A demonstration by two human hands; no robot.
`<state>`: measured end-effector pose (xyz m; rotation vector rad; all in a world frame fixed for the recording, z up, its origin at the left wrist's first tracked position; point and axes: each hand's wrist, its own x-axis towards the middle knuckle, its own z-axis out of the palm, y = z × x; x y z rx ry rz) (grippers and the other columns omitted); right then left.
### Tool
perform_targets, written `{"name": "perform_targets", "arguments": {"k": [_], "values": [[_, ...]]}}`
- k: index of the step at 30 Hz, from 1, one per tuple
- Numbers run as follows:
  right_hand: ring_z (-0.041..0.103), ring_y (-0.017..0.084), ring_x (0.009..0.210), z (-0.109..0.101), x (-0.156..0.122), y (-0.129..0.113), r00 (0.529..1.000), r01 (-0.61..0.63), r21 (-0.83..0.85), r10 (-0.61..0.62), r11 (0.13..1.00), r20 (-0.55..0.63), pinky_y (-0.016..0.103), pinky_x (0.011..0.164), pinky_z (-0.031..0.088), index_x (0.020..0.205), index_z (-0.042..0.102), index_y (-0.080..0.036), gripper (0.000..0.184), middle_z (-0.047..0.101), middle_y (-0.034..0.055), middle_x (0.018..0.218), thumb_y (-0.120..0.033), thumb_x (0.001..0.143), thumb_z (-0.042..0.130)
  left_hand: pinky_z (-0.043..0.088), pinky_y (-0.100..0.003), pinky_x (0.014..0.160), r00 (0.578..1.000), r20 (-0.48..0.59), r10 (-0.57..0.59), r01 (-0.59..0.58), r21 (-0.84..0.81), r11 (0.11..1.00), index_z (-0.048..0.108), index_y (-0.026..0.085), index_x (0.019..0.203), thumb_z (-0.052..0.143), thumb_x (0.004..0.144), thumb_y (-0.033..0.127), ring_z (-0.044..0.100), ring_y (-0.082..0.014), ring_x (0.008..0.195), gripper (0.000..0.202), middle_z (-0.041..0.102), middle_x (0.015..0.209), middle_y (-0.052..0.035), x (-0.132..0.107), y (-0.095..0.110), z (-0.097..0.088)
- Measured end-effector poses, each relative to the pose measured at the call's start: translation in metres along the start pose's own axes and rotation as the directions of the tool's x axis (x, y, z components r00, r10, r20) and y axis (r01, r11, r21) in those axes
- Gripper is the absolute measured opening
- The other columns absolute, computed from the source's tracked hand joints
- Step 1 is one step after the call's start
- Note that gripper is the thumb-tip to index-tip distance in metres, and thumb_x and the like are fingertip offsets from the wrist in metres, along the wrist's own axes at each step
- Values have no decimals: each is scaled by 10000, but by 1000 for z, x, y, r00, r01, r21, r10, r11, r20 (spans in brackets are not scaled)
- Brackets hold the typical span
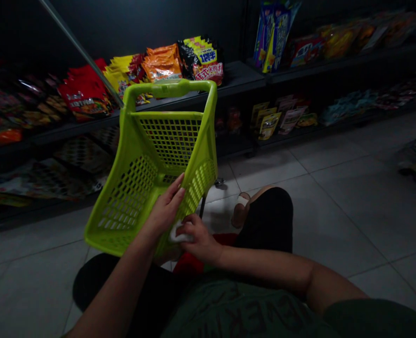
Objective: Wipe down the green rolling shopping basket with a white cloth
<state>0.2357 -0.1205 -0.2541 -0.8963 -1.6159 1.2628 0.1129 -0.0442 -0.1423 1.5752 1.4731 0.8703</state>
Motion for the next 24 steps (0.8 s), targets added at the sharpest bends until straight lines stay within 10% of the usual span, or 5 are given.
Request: {"name": "perform_targets", "arguments": {"k": [7, 11, 15, 20, 24], "values": [[600, 232, 1110, -27, 5, 42, 952, 224, -275, -149, 935, 269, 305, 907, 513, 982, 780, -310, 317, 615, 18, 1185, -117, 732, 744, 325, -391, 1236, 1000, -2, 10, -10, 4, 1000, 470, 224, 1525, 513, 977, 467, 438, -237, 1471, 601, 486, 1585, -64, 1, -4, 0], [584, 223, 1116, -63, 59, 48, 993, 12, -220, -37, 975, -108, 360, 1007, 482, 978, 768, -246, 301, 585, 51, 1153, -87, 734, 690, 305, -394, 1247, 1000, 4, 20, -20, 5, 1000, 457, 213, 1533, 519, 973, 470, 422, -236, 1482, 619, 474, 1593, -64, 2, -2, 0], [554, 235, 1100, -70, 94, 42, 862, -217, -100, 142, 971, -487, 417, 1059, 452, 1039, 712, -210, 294, 570, 61, 1095, -109, 772, 642, 296, -394, 1253, 1000, 2, 18, -18, 2, 1000, 459, 216, 1532, 525, 971, 464, 419, -231, 1483, 617, 475, 1591, -57, 2, 2, 2], [578, 218, 1077, -11, 21, 18, 993, -49, -173, 30, 984, -114, 357, 967, 507, 1064, 699, -236, 313, 556, 56, 1168, -129, 770, 708, 310, -408, 1247, 1000, -4, -4, 4, 11, 1000, 473, 249, 1524, 522, 973, 463, 432, -236, 1476, 593, 476, 1591, -47, 3, 0, 1], [606, 200, 976, -11, -1, -1, 966, 198, -253, -145, 947, 214, 281, 821, 530, 1054, 736, -299, 331, 585, 23, 1143, -217, 742, 808, 316, -388, 1245, 1000, -18, -19, 19, 42, 999, 477, 269, 1520, 520, 977, 467, 424, -225, 1481, 580, 471, 1596, -24, 2, -2, 0]]}}
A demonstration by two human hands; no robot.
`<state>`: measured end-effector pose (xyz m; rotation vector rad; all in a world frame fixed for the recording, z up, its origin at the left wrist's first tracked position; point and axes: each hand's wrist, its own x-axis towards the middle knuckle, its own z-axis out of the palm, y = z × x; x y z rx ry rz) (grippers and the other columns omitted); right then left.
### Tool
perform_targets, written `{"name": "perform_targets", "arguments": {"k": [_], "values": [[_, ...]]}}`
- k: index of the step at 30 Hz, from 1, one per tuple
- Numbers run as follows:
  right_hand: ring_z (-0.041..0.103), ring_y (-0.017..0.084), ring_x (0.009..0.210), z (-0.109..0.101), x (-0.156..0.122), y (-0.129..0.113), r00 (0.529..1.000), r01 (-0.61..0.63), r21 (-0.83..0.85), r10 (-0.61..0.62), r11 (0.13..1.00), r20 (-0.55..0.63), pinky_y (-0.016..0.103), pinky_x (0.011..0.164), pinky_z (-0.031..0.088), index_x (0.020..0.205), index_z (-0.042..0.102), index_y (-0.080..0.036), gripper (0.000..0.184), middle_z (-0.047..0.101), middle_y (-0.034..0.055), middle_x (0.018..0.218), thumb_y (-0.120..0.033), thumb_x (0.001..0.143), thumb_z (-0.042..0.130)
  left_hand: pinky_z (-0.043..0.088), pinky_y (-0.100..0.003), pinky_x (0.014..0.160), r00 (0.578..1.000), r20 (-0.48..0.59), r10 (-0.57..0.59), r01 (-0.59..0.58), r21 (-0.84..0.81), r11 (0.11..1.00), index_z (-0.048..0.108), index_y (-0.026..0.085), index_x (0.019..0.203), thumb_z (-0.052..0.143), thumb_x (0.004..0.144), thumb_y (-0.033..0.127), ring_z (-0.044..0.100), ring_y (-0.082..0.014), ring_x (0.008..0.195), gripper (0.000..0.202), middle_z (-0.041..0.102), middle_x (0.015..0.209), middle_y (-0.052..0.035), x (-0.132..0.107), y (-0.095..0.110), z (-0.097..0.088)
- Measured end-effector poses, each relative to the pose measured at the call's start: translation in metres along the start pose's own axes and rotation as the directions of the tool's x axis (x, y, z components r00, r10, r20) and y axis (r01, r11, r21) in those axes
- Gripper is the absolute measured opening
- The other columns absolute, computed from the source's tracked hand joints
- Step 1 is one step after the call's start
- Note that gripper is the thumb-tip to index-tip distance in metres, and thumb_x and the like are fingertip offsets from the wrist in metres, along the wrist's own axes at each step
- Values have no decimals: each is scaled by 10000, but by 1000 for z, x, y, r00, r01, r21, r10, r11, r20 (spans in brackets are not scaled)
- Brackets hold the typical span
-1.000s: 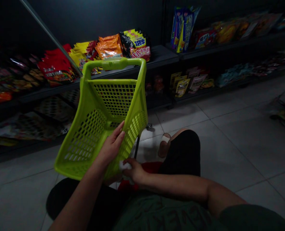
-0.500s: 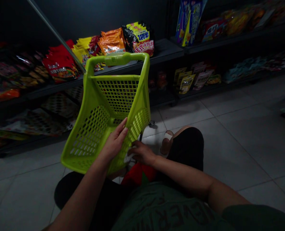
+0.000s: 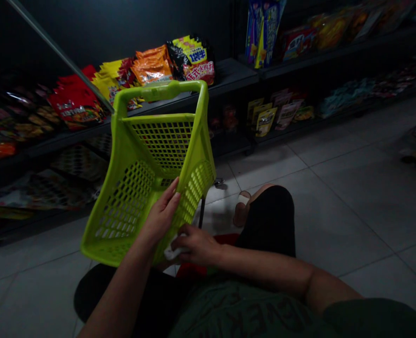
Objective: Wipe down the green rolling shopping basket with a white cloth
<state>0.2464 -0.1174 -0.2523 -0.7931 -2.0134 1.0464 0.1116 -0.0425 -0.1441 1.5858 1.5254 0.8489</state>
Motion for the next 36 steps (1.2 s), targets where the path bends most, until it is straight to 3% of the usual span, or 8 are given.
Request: {"name": "perform_targets", "arguments": {"k": [3, 7, 9, 16, 25, 31, 34, 36], "values": [[598, 197, 1000, -59, 43, 25, 980, -57, -46, 47, 997, -192, 299, 893, 518, 1020, 745, -280, 297, 571, 17, 1074, -145, 756, 755, 303, -377, 1252, 1000, 5, 15, -15, 11, 1000, 477, 285, 1519, 521, 973, 455, 407, -209, 1491, 573, 470, 1596, -6, -1, 1, 0], [576, 206, 1060, -124, 106, 66, 744, -326, 8, 262, 945, -615, 381, 1043, 463, 1053, 738, -225, 288, 516, 44, 1093, -102, 810, 644, 293, -402, 1257, 1000, 14, 16, -16, -21, 1000, 466, 240, 1528, 520, 974, 455, 396, -226, 1498, 597, 466, 1596, -43, -1, 3, 1], [566, 223, 1104, -119, 108, 66, 728, -339, 10, 269, 941, -631, 393, 1076, 443, 1095, 726, -209, 298, 514, 65, 1135, -118, 821, 649, 288, -408, 1258, 1000, 14, 16, -15, -25, 1000, 460, 230, 1532, 521, 976, 460, 395, -232, 1498, 605, 465, 1597, -51, 0, 2, 1], [580, 250, 1046, -36, 27, 10, 990, 22, -266, -58, 964, -126, 347, 887, 518, 1100, 716, -258, 248, 611, 71, 1199, -241, 856, 678, 268, -386, 1266, 998, 4, 56, -56, 42, 998, 470, 238, 1526, 500, 988, 498, 352, -223, 1520, 597, 418, 1626, -36, 1, -4, -1], [584, 208, 1057, -133, 103, 79, 919, -100, -233, 1, 967, -394, 341, 976, 476, 992, 741, -241, 216, 609, 41, 1067, -122, 828, 667, 281, -400, 1262, 1000, 5, 21, -22, 52, 998, 457, 229, 1535, 495, 989, 483, 370, -233, 1510, 603, 431, 1617, -46, 2, 7, 2], [567, 221, 1074, -132, 129, 104, 594, -342, 89, 288, 936, -751, 383, 1028, 468, 1061, 685, -204, 270, 577, 63, 1076, -116, 814, 622, 301, -394, 1252, 1000, -6, 26, -26, 47, 999, 470, 221, 1526, 492, 989, 470, 368, -226, 1510, 592, 447, 1606, -47, 2, 7, 4], [565, 212, 1077, -86, 109, 72, 662, -259, 87, 242, 962, -710, 362, 1000, 492, 1078, 662, -237, 288, 572, 51, 1085, -124, 815, 634, 292, -399, 1256, 999, -2, 42, -42, 49, 998, 461, 228, 1530, 495, 987, 493, 361, -225, 1514, 605, 429, 1618, -44, 3, 2, 3], [576, 197, 1042, -48, 79, 45, 784, -172, 41, 162, 984, -600, 326, 943, 517, 1064, 668, -255, 277, 571, 40, 1073, -144, 811, 663, 290, -402, 1256, 999, 5, 43, -43, 55, 998, 460, 231, 1530, 501, 983, 499, 368, -226, 1511, 611, 424, 1622, -45, 3, 0, 2]]}}
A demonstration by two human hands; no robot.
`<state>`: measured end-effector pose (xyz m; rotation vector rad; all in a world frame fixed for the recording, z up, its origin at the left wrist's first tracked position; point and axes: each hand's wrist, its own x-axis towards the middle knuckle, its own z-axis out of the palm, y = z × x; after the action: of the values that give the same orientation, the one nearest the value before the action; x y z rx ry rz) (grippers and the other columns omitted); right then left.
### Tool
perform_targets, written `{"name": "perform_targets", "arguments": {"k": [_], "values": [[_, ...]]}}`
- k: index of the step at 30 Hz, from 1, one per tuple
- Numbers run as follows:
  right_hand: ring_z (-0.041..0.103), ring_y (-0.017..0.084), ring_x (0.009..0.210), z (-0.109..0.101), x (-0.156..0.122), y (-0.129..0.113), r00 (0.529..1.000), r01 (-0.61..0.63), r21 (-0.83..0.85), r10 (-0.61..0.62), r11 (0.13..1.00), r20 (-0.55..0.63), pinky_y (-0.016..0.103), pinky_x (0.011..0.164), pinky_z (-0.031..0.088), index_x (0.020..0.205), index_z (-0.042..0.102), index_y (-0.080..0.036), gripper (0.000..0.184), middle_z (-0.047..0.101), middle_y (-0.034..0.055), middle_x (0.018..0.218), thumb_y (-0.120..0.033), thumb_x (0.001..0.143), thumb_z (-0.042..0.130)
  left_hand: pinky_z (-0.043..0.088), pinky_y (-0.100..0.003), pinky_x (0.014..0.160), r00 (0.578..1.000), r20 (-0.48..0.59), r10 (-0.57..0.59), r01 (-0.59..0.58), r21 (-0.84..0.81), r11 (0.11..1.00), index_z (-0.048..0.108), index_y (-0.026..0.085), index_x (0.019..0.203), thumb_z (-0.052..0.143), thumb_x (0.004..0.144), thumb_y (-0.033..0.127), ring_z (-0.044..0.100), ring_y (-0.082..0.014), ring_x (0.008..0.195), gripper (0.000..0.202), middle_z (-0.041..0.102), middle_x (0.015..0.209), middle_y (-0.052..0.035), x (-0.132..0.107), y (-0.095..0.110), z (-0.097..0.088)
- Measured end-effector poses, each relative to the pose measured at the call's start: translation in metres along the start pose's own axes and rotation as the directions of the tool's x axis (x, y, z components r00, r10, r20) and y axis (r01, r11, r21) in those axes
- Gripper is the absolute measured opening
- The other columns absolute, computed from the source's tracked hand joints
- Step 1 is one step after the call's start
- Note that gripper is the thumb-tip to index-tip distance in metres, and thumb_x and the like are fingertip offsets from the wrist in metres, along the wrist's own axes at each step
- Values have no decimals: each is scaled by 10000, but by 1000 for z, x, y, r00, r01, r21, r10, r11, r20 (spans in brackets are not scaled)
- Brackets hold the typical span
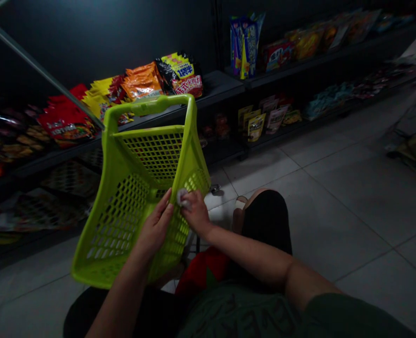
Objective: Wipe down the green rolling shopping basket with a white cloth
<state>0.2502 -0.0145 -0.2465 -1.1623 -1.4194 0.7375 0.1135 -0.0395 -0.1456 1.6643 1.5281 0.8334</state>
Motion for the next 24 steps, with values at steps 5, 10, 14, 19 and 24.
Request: {"name": "perform_targets", "arguments": {"k": [5, 10, 14, 19, 24], "values": [[587, 195, 1023, -9, -66, -5, 733, 469, 99, -449, 878, 511, 278, 874, 509, 987, 737, -290, 173, 623, 13, 1130, -247, 820, 728, 287, -395, 1256, 1000, -19, 5, -5, 38, 999, 482, 224, 1517, 487, 985, 493, 363, -228, 1514, 596, 429, 1619, -52, -1, 0, -3], [567, 208, 1098, -40, 28, 54, 971, 33, -112, -6, 993, 238, 327, 1015, 456, 953, 752, -229, 287, 624, 32, 1122, -58, 737, 671, 277, -399, 1259, 1000, 1, -22, 22, 30, 999, 462, 226, 1529, 494, 983, 482, 378, -222, 1506, 605, 435, 1615, -43, -3, 4, -3], [554, 197, 1072, -35, 77, 80, 945, -318, -104, 307, 942, -113, 358, 1058, 417, 1085, 680, -113, 348, 559, 70, 1109, -47, 777, 531, 280, -417, 1259, 999, -6, -32, 32, 6, 999, 471, 247, 1525, 497, 984, 480, 376, -223, 1507, 589, 434, 1615, -34, -2, 4, -2], [564, 203, 1091, 12, -29, 45, 955, -296, -41, 296, 954, 3, 337, 999, 477, 1013, 641, -190, 354, 569, 48, 1105, -17, 704, 637, 287, -422, 1255, 1000, -14, -20, 21, 14, 1000, 483, 255, 1517, 509, 977, 499, 361, -234, 1513, 593, 436, 1613, -37, -2, 1, -2], [587, 206, 1098, 19, -124, 12, 800, -101, 154, -11, 983, 599, 305, 936, 497, 959, 681, -234, 243, 602, 39, 1157, -163, 744, 772, 303, -407, 1250, 999, -20, -27, 27, 24, 999, 496, 245, 1508, 514, 973, 510, 373, -237, 1507, 597, 444, 1608, -41, -4, 2, -2]]}}
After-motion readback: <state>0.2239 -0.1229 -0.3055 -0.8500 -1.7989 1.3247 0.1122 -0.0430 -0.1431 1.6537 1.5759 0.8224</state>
